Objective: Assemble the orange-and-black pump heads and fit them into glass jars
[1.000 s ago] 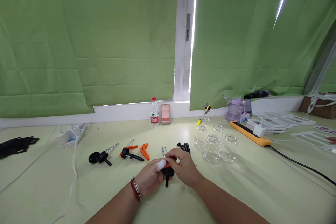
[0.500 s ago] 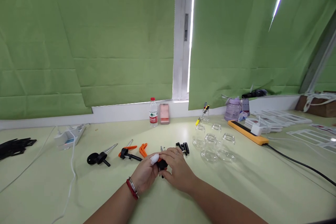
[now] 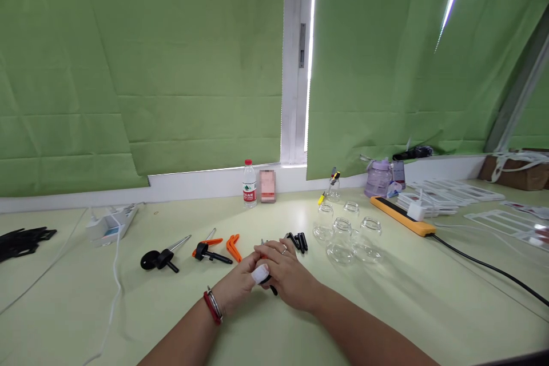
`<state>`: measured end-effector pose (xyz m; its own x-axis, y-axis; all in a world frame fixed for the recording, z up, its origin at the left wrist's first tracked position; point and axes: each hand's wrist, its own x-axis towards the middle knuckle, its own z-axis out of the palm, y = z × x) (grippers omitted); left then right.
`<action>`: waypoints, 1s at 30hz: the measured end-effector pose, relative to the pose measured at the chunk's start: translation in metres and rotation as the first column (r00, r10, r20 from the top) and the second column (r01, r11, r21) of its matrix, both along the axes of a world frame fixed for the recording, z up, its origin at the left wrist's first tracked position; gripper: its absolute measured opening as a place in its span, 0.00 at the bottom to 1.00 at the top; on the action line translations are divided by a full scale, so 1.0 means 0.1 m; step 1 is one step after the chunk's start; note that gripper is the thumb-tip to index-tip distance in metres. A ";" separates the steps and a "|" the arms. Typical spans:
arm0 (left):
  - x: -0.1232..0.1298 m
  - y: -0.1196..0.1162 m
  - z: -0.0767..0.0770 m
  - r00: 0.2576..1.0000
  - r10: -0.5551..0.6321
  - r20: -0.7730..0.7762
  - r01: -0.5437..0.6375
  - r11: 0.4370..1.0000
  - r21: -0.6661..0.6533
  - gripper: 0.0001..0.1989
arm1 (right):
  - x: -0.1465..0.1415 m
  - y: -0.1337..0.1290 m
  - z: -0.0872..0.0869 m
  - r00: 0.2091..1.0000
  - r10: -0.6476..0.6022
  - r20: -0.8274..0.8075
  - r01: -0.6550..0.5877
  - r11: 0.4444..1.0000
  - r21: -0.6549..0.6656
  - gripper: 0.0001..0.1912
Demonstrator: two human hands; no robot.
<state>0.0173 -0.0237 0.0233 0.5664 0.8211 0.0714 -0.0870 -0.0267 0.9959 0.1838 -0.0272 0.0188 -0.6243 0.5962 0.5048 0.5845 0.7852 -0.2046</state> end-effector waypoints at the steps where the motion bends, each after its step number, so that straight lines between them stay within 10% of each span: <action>1: -0.01 0.01 -0.01 0.999 -0.009 -0.046 0.010 0.999 0.037 0.22 | 0.01 0.00 0.00 1.000 0.004 0.018 -0.004 1.000 -0.015 0.12; 7: -0.01 0.07 -0.11 0.982 -0.068 -0.178 0.088 0.990 0.111 0.26 | 0.01 0.00 0.00 0.996 0.000 0.087 0.004 0.999 -0.040 0.14; 14: -0.05 0.07 0.01 0.963 0.129 -0.239 -0.122 0.992 0.042 0.21 | 0.25 0.27 0.00 0.985 -0.116 -0.124 0.125 0.990 0.070 0.17; 20: -0.08 0.14 -0.03 0.949 0.292 -0.121 -0.298 0.954 -0.038 0.22 | 0.47 0.70 -0.24 0.780 -0.621 -0.071 0.614 0.783 -0.099 0.09; 30: -0.09 0.20 -0.03 0.937 0.341 0.076 -0.326 0.931 -0.165 0.14 | 0.42 0.80 -0.42 0.705 -0.691 0.157 0.702 0.711 -0.022 0.10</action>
